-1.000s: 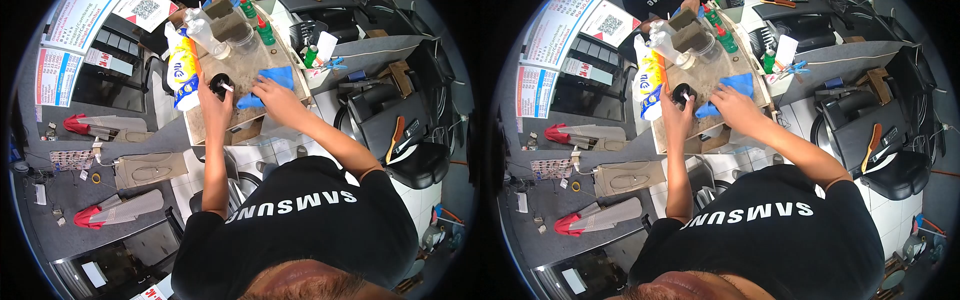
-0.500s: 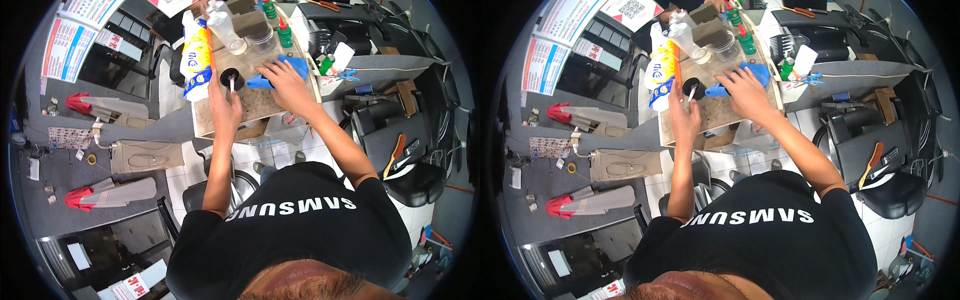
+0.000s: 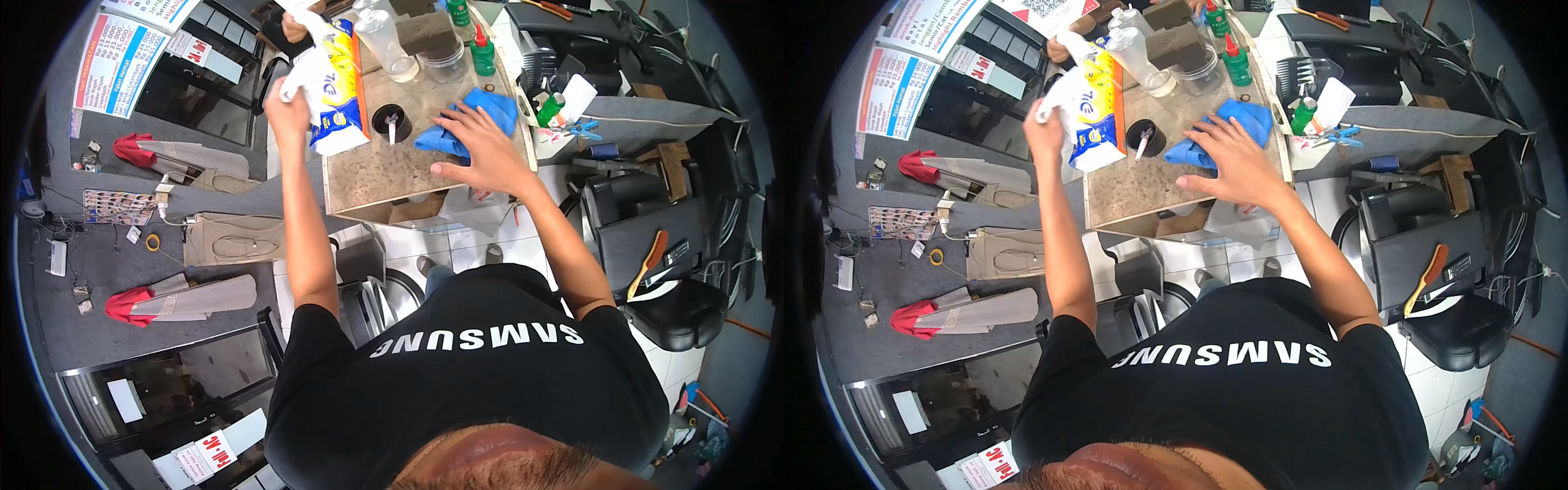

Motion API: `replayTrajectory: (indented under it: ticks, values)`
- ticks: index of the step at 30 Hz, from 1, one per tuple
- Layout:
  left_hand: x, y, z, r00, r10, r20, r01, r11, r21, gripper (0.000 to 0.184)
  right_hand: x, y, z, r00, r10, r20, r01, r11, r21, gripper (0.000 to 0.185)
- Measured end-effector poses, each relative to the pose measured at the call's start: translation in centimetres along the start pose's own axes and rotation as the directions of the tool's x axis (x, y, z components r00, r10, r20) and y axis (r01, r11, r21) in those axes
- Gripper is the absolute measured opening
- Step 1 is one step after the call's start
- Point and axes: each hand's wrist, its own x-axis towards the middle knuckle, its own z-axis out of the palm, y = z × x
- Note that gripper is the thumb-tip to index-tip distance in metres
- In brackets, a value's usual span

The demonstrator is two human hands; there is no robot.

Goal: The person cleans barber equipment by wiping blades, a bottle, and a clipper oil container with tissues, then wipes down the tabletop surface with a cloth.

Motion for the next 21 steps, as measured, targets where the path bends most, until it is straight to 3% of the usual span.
replayTrajectory:
  ticks: [2,3,5,6,8,10,12,13,14,16,17,19,21]
  values:
    - [1.1,2.4,-1.1,0.986,0.005,-0.168,-0.028,0.990,-0.135,0.015,0.0,-0.1,-0.4,1.000,0.006,-0.001,-0.006,0.999,0.041,0.073]
    - [1.3,4.3,-1.6,0.972,-0.064,-0.227,0.003,0.966,-0.258,0.016,-0.1,-0.1,-0.4,0.999,0.014,-0.046,-0.008,0.992,0.128,0.072]
    - [0.8,7.5,-2.8,0.949,-0.045,-0.313,-0.067,0.939,-0.337,0.015,0.0,-0.1,-0.6,0.989,0.040,-0.142,0.002,0.958,0.288,0.068]
    - [0.3,8.4,-3.4,0.948,0.030,-0.318,-0.129,0.947,-0.293,0.015,0.1,-0.7,-1.0,0.966,0.031,-0.257,0.034,0.968,0.248,0.060]
    - [-1.2,10.2,-4.5,0.932,0.178,-0.315,-0.251,0.945,-0.209,0.016,0.1,-3.0,-2.0,0.940,0.155,-0.305,0.003,0.887,0.461,0.058]
    - [-4.3,13.7,-3.9,0.950,0.237,-0.204,-0.284,0.927,-0.245,0.017,0.3,-6.7,-2.1,0.896,0.277,-0.347,0.049,0.715,0.697,0.054]
    - [-8.2,16.7,-2.8,0.875,0.484,-0.007,-0.480,0.865,-0.143,0.040,1.2,-11.3,-2.1,0.899,0.344,-0.272,0.138,0.367,0.920,0.055]
    - [-8.7,16.9,-2.1,0.747,0.637,0.188,-0.615,0.771,-0.166,0.049,1.0,-11.8,-1.7,0.885,0.412,-0.216,0.103,0.278,0.955,0.054]
    - [-9.9,18.5,-1.8,0.634,0.690,0.349,-0.700,0.704,-0.118,0.051,0.8,-12.4,-1.3,0.864,0.478,-0.157,0.078,0.181,0.980,0.052]
    - [-12.2,18.0,-0.9,0.554,0.652,0.517,-0.709,0.695,-0.117,0.053,0.4,-12.9,-1.5,0.786,0.619,0.005,-0.015,0.011,1.000,0.049]
    - [-12.4,17.9,-1.7,0.599,0.635,0.488,-0.677,0.727,-0.116,0.054,0.3,-12.8,-1.7,0.720,0.687,0.102,-0.082,-0.063,0.995,0.046]
    - [-12.0,17.4,-3.9,0.684,0.591,0.429,-0.604,0.788,-0.122,0.057,0.1,-12.4,-1.1,0.557,0.817,-0.147,0.220,0.026,0.975,0.038]
    - [-10.8,12.2,-3.6,0.895,0.441,0.072,-0.440,0.898,-0.026,0.071,-0.2,-13.2,-1.9,0.441,0.851,-0.286,0.284,0.171,0.944,0.038]
